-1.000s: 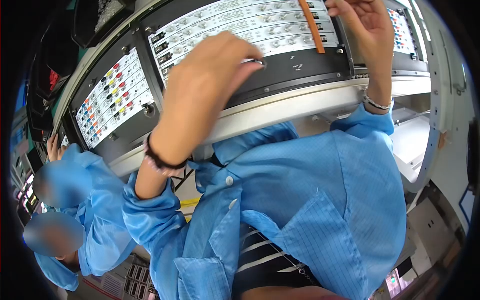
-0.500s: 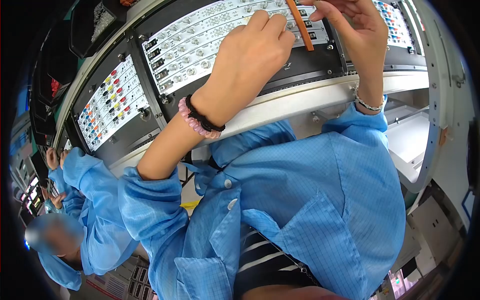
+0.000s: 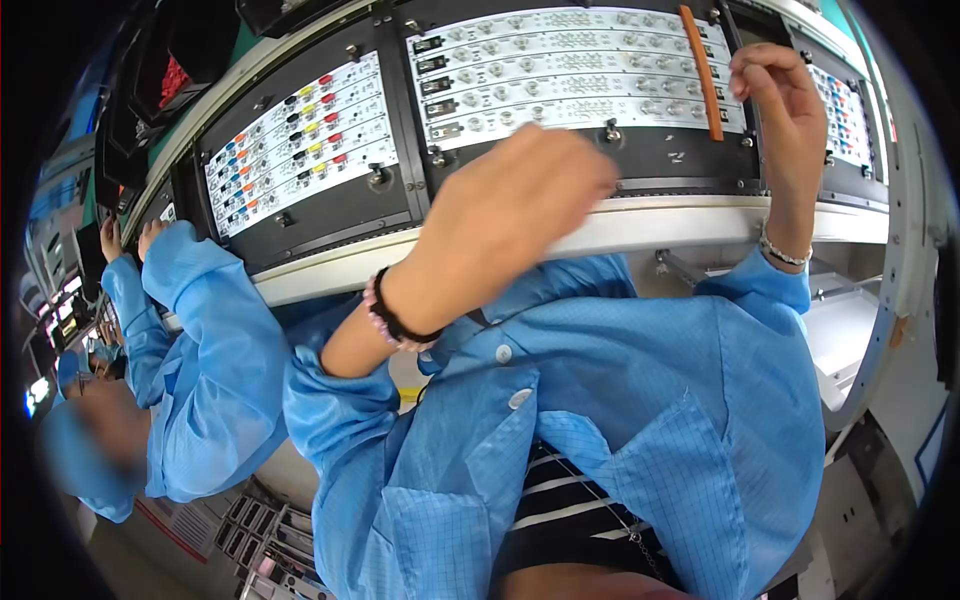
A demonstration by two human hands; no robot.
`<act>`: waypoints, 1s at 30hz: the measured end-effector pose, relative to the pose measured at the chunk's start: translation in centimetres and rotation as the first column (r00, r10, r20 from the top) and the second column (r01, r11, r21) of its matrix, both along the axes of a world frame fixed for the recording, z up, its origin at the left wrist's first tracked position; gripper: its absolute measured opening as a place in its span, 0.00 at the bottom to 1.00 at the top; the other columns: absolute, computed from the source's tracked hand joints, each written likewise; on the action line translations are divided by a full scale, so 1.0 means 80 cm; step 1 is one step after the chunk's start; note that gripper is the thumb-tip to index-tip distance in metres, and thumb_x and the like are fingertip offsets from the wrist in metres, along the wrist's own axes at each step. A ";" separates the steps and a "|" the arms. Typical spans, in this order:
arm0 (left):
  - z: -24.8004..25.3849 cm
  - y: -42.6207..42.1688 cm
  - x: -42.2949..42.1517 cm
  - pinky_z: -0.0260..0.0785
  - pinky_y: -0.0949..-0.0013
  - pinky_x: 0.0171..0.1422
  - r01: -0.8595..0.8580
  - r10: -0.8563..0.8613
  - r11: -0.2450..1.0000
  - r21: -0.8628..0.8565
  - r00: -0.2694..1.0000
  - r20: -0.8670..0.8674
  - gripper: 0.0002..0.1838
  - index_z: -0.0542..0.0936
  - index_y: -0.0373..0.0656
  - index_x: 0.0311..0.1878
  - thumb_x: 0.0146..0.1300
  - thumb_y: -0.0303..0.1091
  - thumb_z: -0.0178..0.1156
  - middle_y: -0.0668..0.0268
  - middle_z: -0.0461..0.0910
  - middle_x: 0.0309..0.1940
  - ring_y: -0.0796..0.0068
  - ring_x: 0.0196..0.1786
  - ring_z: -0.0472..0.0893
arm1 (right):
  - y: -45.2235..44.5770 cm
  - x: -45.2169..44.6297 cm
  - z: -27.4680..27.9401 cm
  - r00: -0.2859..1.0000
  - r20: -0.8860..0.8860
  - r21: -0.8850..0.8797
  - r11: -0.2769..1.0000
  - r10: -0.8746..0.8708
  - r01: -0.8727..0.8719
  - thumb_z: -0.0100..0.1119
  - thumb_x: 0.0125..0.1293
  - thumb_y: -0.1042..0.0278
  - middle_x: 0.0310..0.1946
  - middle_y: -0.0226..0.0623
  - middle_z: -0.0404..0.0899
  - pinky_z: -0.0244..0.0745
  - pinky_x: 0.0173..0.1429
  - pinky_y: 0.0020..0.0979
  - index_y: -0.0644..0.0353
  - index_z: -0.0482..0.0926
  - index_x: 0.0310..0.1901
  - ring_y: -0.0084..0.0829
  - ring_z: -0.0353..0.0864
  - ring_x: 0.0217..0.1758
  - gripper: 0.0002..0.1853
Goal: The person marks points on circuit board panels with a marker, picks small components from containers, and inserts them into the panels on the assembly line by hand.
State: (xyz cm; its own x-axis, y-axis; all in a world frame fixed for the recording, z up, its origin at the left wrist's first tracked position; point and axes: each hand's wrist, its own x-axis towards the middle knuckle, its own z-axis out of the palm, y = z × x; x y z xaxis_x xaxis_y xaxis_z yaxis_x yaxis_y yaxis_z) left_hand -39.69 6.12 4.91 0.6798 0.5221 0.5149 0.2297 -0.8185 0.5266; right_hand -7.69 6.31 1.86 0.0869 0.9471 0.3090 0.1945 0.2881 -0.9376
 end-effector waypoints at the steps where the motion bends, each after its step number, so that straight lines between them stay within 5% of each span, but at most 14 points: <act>1: -0.004 -0.003 -0.020 0.75 0.71 0.41 -0.068 0.064 0.992 -0.105 0.997 -0.037 0.14 0.80 0.39 0.44 0.54 0.17 0.68 0.64 0.81 0.39 0.68 0.38 0.81 | -0.003 -0.015 0.001 0.998 -0.041 -0.034 0.999 0.036 -0.038 0.56 0.75 0.75 0.45 0.36 0.80 0.73 0.49 0.24 0.65 0.77 0.47 0.21 0.77 0.40 0.05; 5: -0.029 -0.024 -0.087 0.73 0.72 0.41 -0.282 0.327 0.802 -0.527 0.945 -0.008 0.11 0.80 0.38 0.44 0.59 0.17 0.67 0.62 0.79 0.42 0.72 0.36 0.80 | -0.013 -0.096 0.007 0.922 -0.301 -0.186 0.934 0.242 -0.306 0.59 0.74 0.70 0.41 0.37 0.78 0.76 0.48 0.25 0.64 0.75 0.47 0.21 0.79 0.40 0.07; 12: -0.066 -0.038 -0.161 0.76 0.73 0.45 -0.136 0.386 0.834 -0.535 0.836 0.390 0.09 0.78 0.32 0.44 0.63 0.14 0.63 0.55 0.79 0.45 0.71 0.42 0.82 | -0.007 -0.194 0.043 0.821 -0.411 -0.241 0.822 0.396 -0.517 0.63 0.73 0.61 0.34 0.39 0.78 0.76 0.25 0.18 0.60 0.74 0.43 0.21 0.79 0.22 0.12; 17: -0.064 -0.042 -0.179 0.78 0.74 0.42 0.015 0.445 0.747 -0.665 0.731 0.516 0.07 0.77 0.31 0.45 0.65 0.13 0.60 0.48 0.84 0.44 0.67 0.42 0.85 | -0.004 -0.219 0.050 0.805 -0.396 -0.228 0.803 0.441 -0.551 0.63 0.73 0.60 0.33 0.39 0.78 0.76 0.26 0.18 0.59 0.74 0.43 0.22 0.79 0.23 0.12; 21: -0.069 -0.044 -0.180 0.77 0.75 0.37 0.015 0.430 0.768 -0.640 0.728 0.534 0.07 0.80 0.29 0.46 0.66 0.14 0.60 0.47 0.85 0.41 0.67 0.41 0.86 | -0.002 -0.224 0.047 0.733 -0.466 -0.165 0.765 0.495 -0.622 0.58 0.74 0.74 0.38 0.44 0.85 0.85 0.36 0.24 0.67 0.77 0.47 0.26 0.88 0.33 0.06; 30: -0.065 -0.043 -0.185 0.77 0.75 0.36 -0.069 0.372 0.827 -0.558 0.811 0.451 0.06 0.80 0.29 0.45 0.66 0.13 0.59 0.50 0.82 0.41 0.68 0.39 0.84 | 0.000 -0.237 0.046 0.754 -0.389 -0.161 0.767 0.529 -0.621 0.57 0.75 0.73 0.38 0.41 0.84 0.80 0.35 0.21 0.65 0.77 0.49 0.20 0.83 0.33 0.06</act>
